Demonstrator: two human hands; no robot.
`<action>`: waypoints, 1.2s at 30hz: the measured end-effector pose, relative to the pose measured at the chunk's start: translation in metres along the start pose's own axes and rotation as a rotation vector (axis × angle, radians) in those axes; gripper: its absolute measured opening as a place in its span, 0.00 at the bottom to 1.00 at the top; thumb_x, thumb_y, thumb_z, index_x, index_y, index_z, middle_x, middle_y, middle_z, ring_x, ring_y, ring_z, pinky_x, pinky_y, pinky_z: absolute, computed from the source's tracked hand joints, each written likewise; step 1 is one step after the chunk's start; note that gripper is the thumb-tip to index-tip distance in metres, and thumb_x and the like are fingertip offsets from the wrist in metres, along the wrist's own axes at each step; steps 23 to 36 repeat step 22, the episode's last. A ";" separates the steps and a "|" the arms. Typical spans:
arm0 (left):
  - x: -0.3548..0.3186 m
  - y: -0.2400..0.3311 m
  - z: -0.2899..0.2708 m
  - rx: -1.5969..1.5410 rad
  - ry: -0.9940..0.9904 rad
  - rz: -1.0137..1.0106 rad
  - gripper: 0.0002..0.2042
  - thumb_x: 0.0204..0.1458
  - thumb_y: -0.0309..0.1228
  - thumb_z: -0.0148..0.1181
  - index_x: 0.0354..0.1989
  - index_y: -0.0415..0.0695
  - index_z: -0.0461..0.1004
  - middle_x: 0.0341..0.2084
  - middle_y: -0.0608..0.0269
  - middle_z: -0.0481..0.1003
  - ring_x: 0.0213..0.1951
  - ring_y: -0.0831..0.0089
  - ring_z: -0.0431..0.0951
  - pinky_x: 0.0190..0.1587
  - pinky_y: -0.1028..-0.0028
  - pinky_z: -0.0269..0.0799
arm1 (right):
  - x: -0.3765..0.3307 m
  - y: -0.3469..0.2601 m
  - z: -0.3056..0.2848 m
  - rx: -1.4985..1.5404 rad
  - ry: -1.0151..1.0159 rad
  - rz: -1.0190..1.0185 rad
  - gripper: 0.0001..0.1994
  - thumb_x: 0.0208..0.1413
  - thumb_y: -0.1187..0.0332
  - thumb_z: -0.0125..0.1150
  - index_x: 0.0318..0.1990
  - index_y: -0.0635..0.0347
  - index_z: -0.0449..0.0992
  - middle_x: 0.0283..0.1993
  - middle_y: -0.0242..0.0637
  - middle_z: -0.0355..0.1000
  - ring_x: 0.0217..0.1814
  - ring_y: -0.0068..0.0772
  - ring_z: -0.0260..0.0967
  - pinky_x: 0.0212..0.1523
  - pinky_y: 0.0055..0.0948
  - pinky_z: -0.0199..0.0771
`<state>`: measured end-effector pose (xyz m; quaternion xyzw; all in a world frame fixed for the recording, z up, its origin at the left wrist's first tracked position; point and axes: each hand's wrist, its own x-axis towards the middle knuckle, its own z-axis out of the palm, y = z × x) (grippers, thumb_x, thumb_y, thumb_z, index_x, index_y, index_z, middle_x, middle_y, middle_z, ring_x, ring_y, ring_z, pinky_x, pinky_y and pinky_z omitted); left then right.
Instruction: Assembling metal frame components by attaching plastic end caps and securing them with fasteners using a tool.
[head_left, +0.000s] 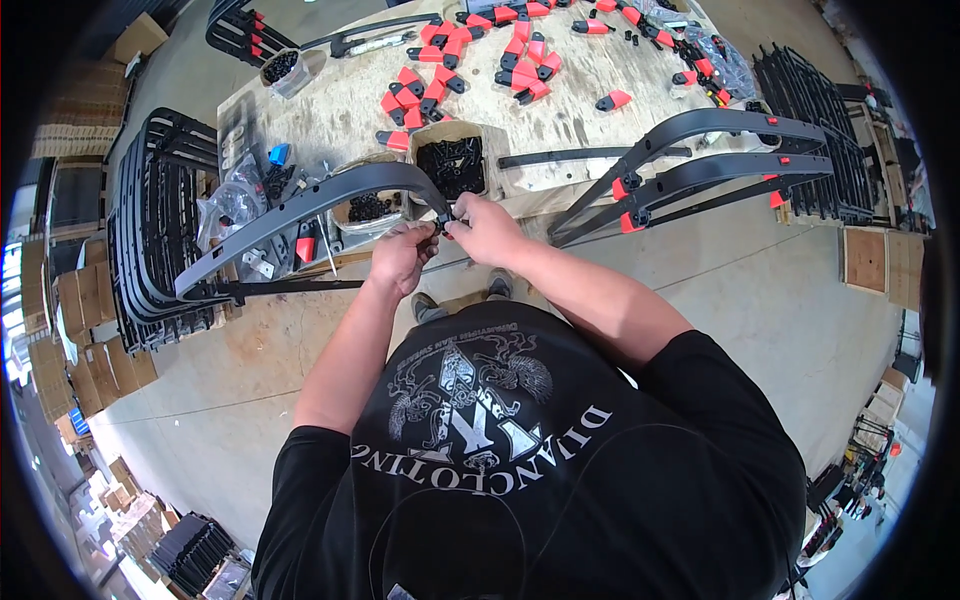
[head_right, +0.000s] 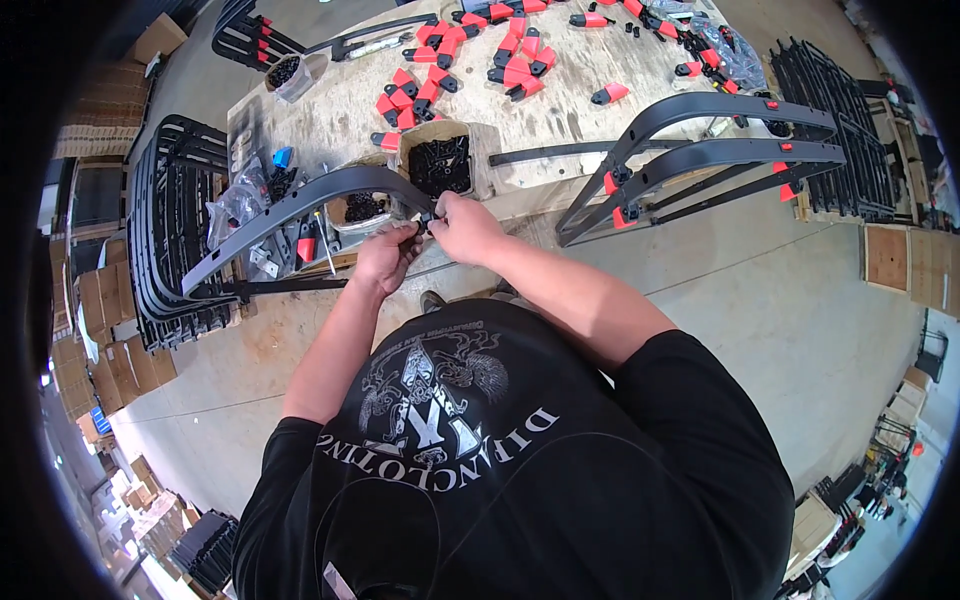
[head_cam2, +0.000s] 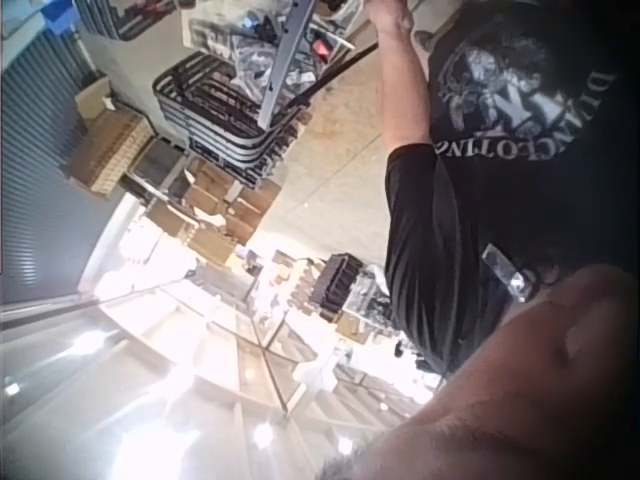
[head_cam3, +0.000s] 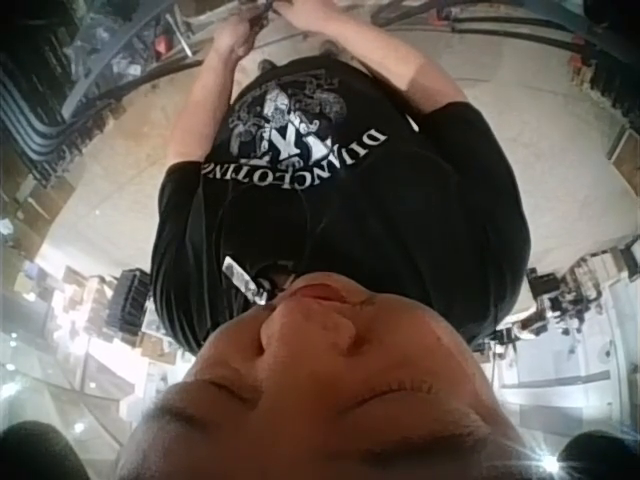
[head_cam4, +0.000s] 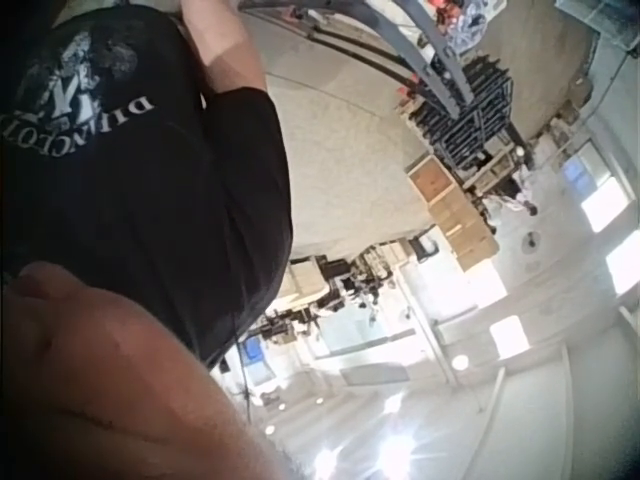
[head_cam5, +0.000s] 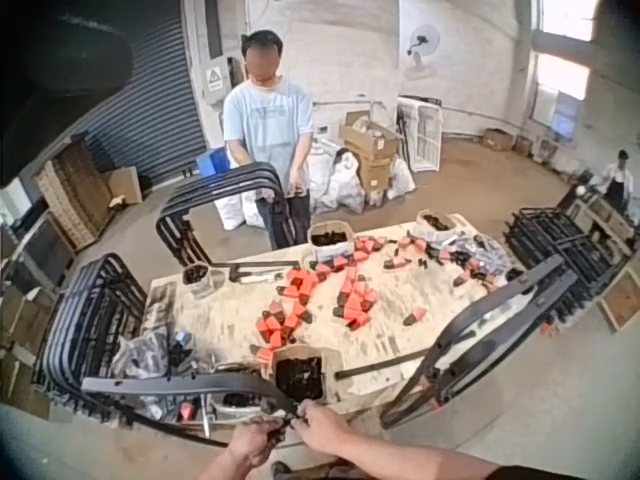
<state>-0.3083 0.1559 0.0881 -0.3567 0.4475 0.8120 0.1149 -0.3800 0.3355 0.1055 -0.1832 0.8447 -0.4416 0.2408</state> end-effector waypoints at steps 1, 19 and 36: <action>0.001 0.000 0.000 0.012 -0.020 0.020 0.03 0.61 0.24 0.58 0.36 0.37 0.75 0.28 0.60 0.76 0.28 0.73 0.74 0.34 0.76 0.73 | 0.001 0.001 0.001 -0.001 -0.001 0.001 0.13 0.57 0.64 0.63 0.41 0.64 0.73 0.35 0.52 0.78 0.41 0.56 0.77 0.43 0.48 0.74; 0.018 -0.009 0.003 0.002 -0.102 -0.234 0.17 0.69 0.43 0.47 0.28 0.48 0.61 0.17 0.73 0.57 0.17 0.81 0.54 0.18 0.77 0.50 | 0.006 0.005 0.002 -0.011 -0.037 -0.011 0.13 0.57 0.64 0.63 0.41 0.65 0.72 0.36 0.53 0.77 0.42 0.58 0.76 0.43 0.50 0.73; 0.017 -0.010 0.008 -0.099 -0.038 -0.274 0.18 0.69 0.44 0.48 0.28 0.48 0.60 0.17 0.73 0.55 0.17 0.81 0.53 0.17 0.77 0.48 | 0.004 0.006 0.002 -0.013 -0.015 -0.027 0.13 0.57 0.64 0.63 0.41 0.65 0.72 0.36 0.53 0.77 0.42 0.57 0.76 0.43 0.49 0.73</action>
